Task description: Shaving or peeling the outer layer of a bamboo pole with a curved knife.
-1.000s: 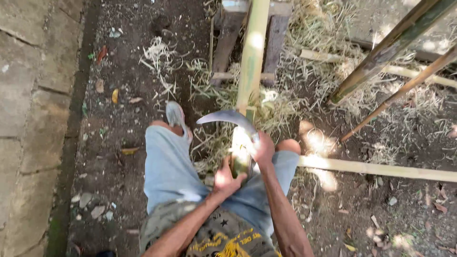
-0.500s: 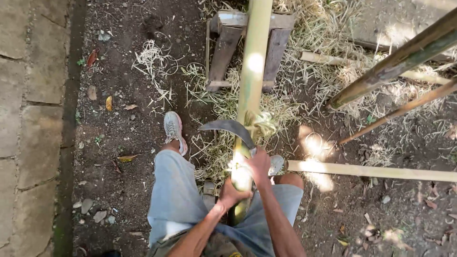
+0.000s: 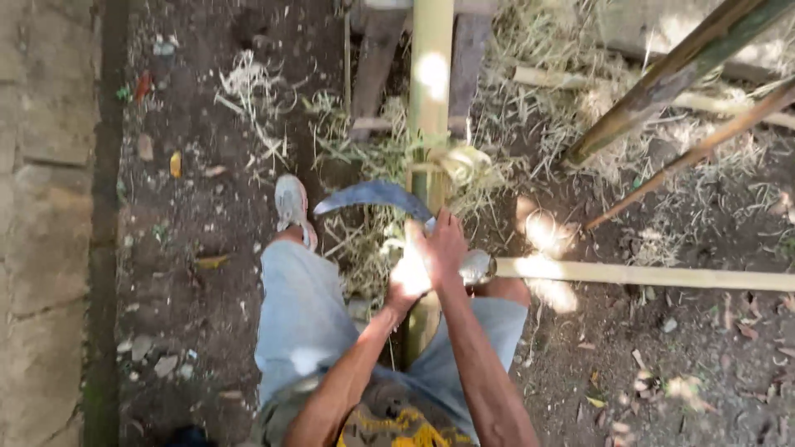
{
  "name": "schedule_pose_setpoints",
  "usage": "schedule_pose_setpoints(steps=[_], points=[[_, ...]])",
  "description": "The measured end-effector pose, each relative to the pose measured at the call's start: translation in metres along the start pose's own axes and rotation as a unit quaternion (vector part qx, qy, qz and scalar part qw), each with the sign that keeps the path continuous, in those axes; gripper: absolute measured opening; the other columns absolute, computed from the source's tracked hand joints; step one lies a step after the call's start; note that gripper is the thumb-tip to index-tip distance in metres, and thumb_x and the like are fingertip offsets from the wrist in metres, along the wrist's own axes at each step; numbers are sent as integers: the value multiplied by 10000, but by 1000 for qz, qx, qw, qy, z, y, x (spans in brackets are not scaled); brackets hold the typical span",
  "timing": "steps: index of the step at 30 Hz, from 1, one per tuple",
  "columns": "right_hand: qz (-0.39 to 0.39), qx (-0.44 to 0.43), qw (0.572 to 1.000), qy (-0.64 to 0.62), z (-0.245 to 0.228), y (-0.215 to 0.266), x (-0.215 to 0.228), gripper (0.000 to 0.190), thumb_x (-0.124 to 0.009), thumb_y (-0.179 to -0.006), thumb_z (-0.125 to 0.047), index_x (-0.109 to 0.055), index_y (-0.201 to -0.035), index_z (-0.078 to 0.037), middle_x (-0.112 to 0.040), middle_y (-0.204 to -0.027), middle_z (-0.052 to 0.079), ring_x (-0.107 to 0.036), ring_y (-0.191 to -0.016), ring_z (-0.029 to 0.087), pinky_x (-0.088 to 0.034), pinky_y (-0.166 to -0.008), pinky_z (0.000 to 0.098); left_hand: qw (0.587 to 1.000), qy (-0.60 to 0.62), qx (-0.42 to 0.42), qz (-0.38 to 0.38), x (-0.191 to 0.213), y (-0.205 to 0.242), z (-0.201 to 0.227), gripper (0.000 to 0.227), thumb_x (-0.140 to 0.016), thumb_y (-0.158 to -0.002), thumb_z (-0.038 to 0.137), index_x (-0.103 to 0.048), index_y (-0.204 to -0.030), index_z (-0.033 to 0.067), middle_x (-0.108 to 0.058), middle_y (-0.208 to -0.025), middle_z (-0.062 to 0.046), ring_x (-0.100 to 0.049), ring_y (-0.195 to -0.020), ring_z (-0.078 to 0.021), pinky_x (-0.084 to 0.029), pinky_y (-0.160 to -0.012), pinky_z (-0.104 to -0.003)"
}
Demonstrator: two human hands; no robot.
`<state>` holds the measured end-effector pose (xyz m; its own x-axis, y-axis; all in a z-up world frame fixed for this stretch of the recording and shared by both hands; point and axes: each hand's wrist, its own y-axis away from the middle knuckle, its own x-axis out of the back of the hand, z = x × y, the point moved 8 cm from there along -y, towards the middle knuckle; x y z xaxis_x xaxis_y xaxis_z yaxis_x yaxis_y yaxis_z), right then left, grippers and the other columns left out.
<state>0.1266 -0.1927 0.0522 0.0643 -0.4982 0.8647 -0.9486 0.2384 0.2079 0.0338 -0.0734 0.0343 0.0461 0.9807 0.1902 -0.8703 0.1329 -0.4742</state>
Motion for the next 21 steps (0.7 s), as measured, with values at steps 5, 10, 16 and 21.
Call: schedule_pose_setpoints(steps=[5,10,16,21], points=[[52,32,998,1,-8,1,20,851,-786,-700,-635,-599,-1181,41,-688,-981,279,-678,-915,467,-543,-760,536,989,44,142,14,0,2,-7,274,-762,-734,105,-713,-1004,102,-746,-920,-78,-732,-842,-279,-595,-763,-363],[9,7,1000,-20,3,7,5,670,-771,-778,-536,-649,-1140,15,-715,-910,272,-691,-881,468,-542,-778,547,958,76,275,27,2,1,-7,291,-760,-716,145,-725,-1000,88,-757,-905,-92,-736,-815,-298,-599,-735,-366],[-40,-41,988,-141,17,-7,-20,541,-797,-733,-472,-715,-1054,-45,-734,-836,221,-723,-818,421,-550,-735,514,925,13,379,22,21,-20,2,492,-797,-644,224,-682,-1097,71,-752,-931,-118,-739,-834,-329,-591,-739,-393],[-2,-25,980,-199,24,-5,-28,459,-791,-772,-390,-727,-1089,-65,-745,-881,182,-744,-842,380,-572,-725,458,856,-135,499,-23,27,-8,-11,679,-878,-635,360,-587,-1174,68,-737,-974,-151,-728,-910,-368,-581,-801,-453]])
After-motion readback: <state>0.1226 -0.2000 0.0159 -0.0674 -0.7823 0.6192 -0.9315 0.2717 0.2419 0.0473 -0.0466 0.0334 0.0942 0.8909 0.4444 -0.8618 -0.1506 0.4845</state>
